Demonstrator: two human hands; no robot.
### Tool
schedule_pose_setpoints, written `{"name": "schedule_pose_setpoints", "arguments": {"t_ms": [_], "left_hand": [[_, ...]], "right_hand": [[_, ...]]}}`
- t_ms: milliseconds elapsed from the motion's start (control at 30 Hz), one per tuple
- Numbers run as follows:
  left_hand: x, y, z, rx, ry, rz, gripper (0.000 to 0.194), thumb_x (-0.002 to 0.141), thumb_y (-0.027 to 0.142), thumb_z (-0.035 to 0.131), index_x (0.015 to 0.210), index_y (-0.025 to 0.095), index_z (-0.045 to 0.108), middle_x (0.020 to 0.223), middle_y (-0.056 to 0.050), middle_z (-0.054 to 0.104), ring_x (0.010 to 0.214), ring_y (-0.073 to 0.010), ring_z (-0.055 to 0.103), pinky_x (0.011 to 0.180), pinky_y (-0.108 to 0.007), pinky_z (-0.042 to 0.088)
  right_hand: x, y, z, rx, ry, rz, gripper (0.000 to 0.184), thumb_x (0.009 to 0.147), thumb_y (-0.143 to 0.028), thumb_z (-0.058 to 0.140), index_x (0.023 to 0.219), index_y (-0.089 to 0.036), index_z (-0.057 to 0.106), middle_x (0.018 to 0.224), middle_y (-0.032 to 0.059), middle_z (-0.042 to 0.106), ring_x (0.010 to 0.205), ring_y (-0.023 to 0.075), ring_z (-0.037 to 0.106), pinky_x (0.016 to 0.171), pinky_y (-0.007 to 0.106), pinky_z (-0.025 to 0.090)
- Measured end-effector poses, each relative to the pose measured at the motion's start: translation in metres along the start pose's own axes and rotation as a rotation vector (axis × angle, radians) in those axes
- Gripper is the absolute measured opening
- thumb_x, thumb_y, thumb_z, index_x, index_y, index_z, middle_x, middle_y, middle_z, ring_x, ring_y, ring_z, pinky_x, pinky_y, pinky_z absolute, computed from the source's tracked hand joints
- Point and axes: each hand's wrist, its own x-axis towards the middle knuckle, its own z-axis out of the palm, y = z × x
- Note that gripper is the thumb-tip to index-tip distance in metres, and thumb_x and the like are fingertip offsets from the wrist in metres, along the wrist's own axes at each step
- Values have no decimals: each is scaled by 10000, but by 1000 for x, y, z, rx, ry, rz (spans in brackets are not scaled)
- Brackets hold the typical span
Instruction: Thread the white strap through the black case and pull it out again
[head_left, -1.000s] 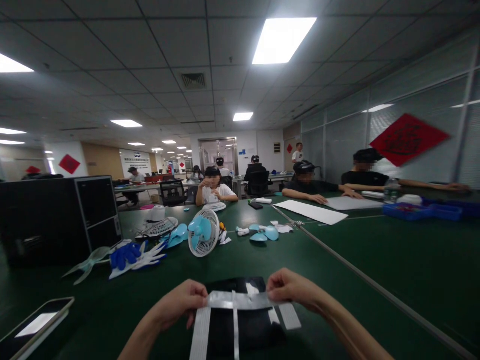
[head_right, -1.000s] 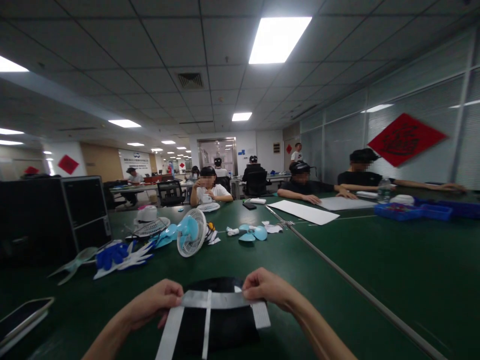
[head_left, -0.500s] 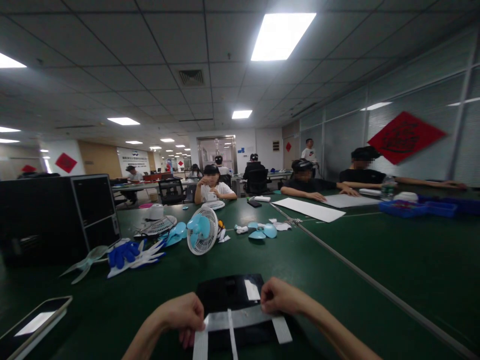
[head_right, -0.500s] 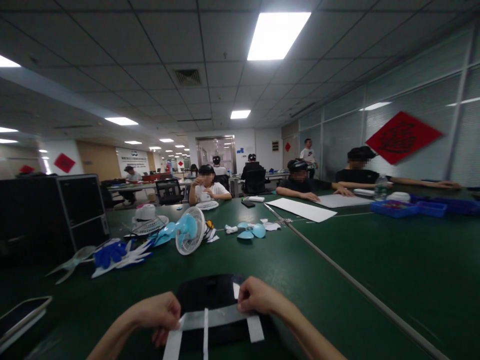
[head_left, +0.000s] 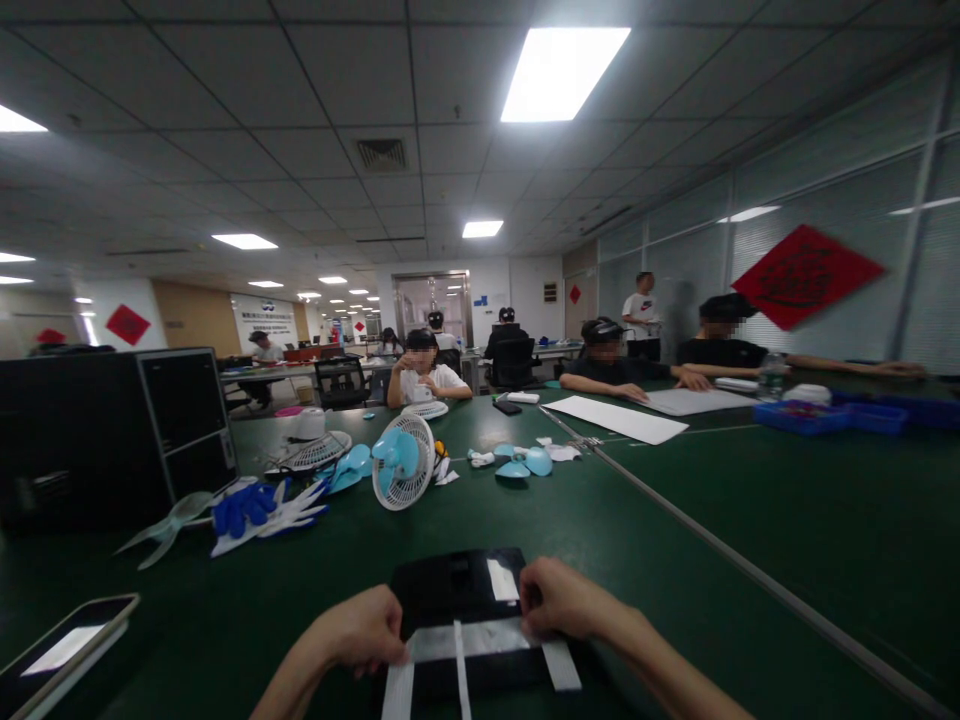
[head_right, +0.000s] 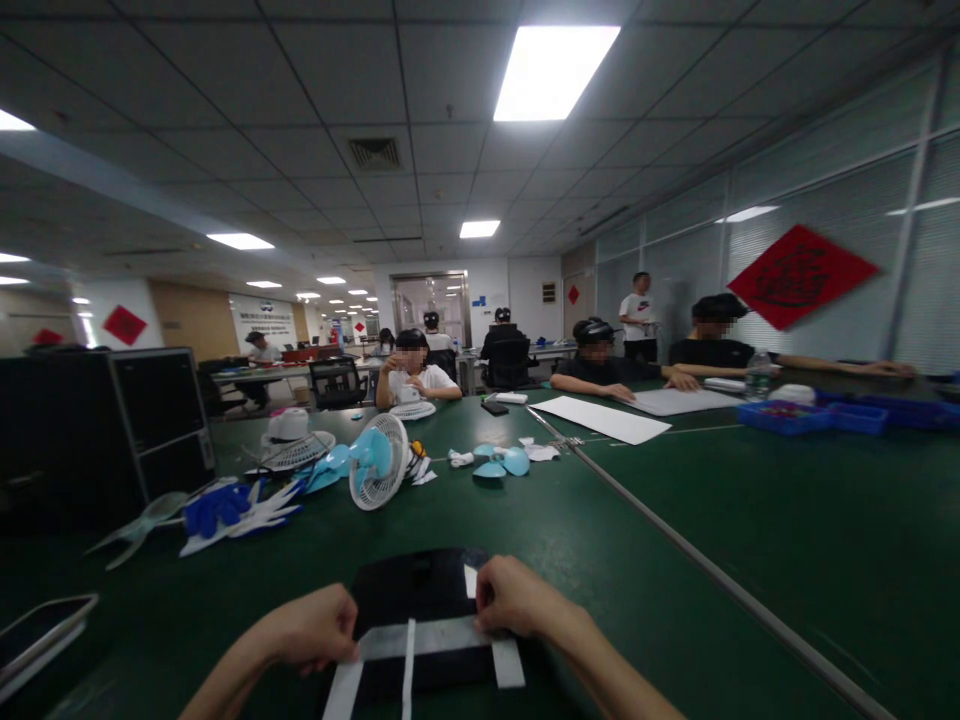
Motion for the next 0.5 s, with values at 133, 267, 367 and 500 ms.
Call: {"name": "schedule_pose_setpoints", "arguments": {"t_ms": [133,267,367,500], "left_hand": [[-9,9,1,132,90,152,127,613,198,624,740,197,626,700,27,611,625,-134,544,505,-215,347],[-13,18,11,205,100,432,384,727,108,495,1027,280,663,969,-2,629,801,-144,563,629,-225,380],[-15,24,17,219,70,538,449,784,99,451,1118,319,655,1056,-16,600,878,-151,555,706,-234,389],[-14,26,19,207,58,552,444,821,114,435,1137,329,661,1071,-16,592,928,-156,550,771,-244,386]], "right_hand": [[-3,-5,-1,-20,-4,14,147,640,-144,703,782,-176,727,756,-1,695,682,139,608,562,214,408],[-5,-8,-2,-25,-2,12,149,649,-146,709,795,-171,725,771,6,697,685,145,610,559,221,413],[-5,-8,-2,-39,-7,7,145,651,-138,706,791,-170,723,772,7,699,690,148,611,566,225,416],[-7,-12,-4,-72,3,2,160,662,-161,700,821,-168,722,800,21,705,689,151,611,561,229,413]]}}
